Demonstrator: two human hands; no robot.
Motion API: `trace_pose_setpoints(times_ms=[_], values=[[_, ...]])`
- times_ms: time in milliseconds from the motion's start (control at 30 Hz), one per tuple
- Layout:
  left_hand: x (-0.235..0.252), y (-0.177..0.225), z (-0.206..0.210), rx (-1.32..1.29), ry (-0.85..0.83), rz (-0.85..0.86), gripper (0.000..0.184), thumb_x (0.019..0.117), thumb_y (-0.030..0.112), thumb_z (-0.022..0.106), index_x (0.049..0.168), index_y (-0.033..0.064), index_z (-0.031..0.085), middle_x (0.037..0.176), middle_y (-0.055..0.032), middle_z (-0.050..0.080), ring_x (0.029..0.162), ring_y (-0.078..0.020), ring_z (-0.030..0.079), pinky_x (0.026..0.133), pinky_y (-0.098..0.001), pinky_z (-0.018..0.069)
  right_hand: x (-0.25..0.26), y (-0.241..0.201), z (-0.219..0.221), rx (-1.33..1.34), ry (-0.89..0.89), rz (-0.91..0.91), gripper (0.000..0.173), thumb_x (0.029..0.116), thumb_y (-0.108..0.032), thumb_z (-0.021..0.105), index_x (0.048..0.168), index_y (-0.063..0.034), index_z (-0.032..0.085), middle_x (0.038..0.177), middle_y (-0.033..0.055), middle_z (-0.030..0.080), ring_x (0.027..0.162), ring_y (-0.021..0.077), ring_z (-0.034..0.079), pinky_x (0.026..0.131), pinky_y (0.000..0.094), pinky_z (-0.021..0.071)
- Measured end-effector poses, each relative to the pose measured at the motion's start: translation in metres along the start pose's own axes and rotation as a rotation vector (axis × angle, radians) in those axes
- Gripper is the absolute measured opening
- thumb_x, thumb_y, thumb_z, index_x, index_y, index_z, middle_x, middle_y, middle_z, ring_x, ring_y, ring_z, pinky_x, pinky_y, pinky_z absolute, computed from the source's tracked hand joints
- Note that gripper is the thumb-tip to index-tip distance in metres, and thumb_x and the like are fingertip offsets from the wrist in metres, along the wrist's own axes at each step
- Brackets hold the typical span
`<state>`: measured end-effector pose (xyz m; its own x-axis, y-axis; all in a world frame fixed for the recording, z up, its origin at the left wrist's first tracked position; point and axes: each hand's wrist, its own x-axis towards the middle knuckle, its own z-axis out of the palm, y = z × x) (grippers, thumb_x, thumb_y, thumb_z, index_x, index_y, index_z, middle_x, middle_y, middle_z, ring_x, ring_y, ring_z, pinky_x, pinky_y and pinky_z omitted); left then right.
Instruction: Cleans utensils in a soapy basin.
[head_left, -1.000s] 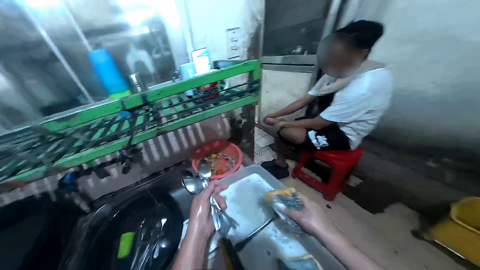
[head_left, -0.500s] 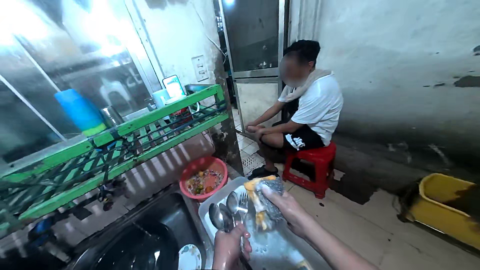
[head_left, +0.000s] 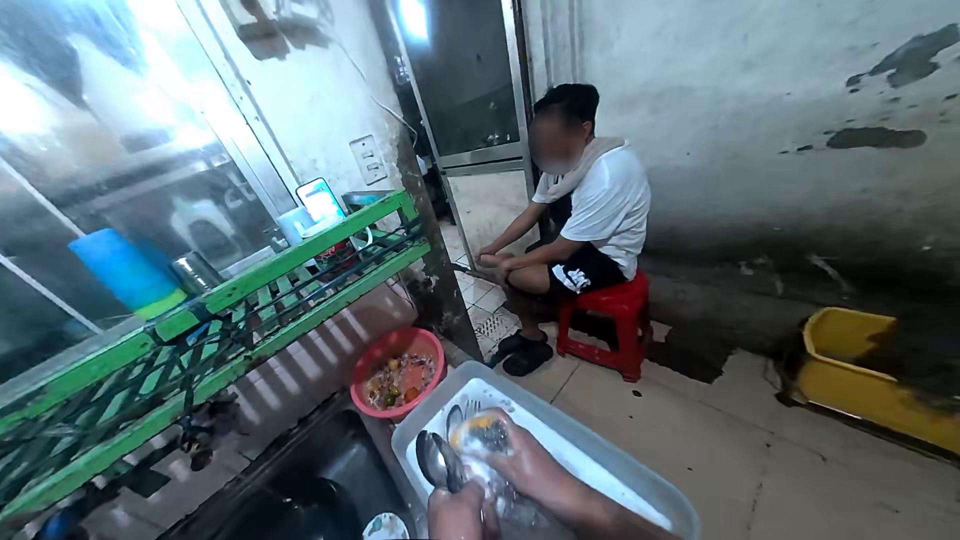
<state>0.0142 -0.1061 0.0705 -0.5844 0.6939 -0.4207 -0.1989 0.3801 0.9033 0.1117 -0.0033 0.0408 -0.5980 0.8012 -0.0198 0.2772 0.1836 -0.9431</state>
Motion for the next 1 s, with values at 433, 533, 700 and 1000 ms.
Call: trace_pose_setpoints(times_ms=[433,533,700,1000], values=[[-0.003,-0.001,-0.015,-0.168,-0.102,-0.036,0.009,0.1031,0.005,0.056,0.1,-0.0029,0.06,0.064,-0.0065,0.062,0.049,-0.011,0.058,0.048,-0.0242,0.0509,0.012,-0.006,0.002,0.425,-0.02,0.294,0.069,0.0968,-0.033,0.071,0.15,-0.0013,0.041,0.131,0.02,0.063,0.118,0.0258,0.064,0.103,0.0445,0.0526],[-0.002,-0.001,-0.014,-0.194,-0.141,-0.055,0.009,0.1042,0.006,0.055,0.102,-0.0026,0.058,0.065,-0.0063,0.061,0.047,-0.0102,0.056,0.045,-0.0229,0.0487,0.014,-0.014,0.0,0.401,-0.017,0.334,0.056,0.0957,-0.022,0.073,0.143,-0.0017,0.051,0.124,0.0179,0.065,0.11,0.0239,0.066,0.098,0.0436,0.0539],[-0.007,0.0,-0.017,-0.138,-0.128,-0.072,0.007,0.1036,0.005,0.055,0.103,-0.0022,0.057,0.064,-0.005,0.06,0.045,-0.0087,0.053,0.043,-0.0219,0.0464,0.042,-0.019,-0.034,0.301,0.156,0.283,0.063,0.0963,-0.025,0.074,0.148,-0.0021,0.046,0.131,0.0229,0.062,0.117,0.0301,0.064,0.102,0.0473,0.051],[0.001,0.008,-0.016,-0.047,0.013,-0.058,0.009,0.1017,0.004,0.057,0.094,-0.0006,0.057,0.062,-0.005,0.06,0.046,-0.0099,0.055,0.045,-0.0235,0.0483,0.014,-0.026,-0.002,0.085,-0.051,0.245,0.074,0.0938,-0.023,0.076,0.155,-0.0035,0.039,0.142,0.0237,0.057,0.132,0.0321,0.057,0.113,0.0479,0.0438]])
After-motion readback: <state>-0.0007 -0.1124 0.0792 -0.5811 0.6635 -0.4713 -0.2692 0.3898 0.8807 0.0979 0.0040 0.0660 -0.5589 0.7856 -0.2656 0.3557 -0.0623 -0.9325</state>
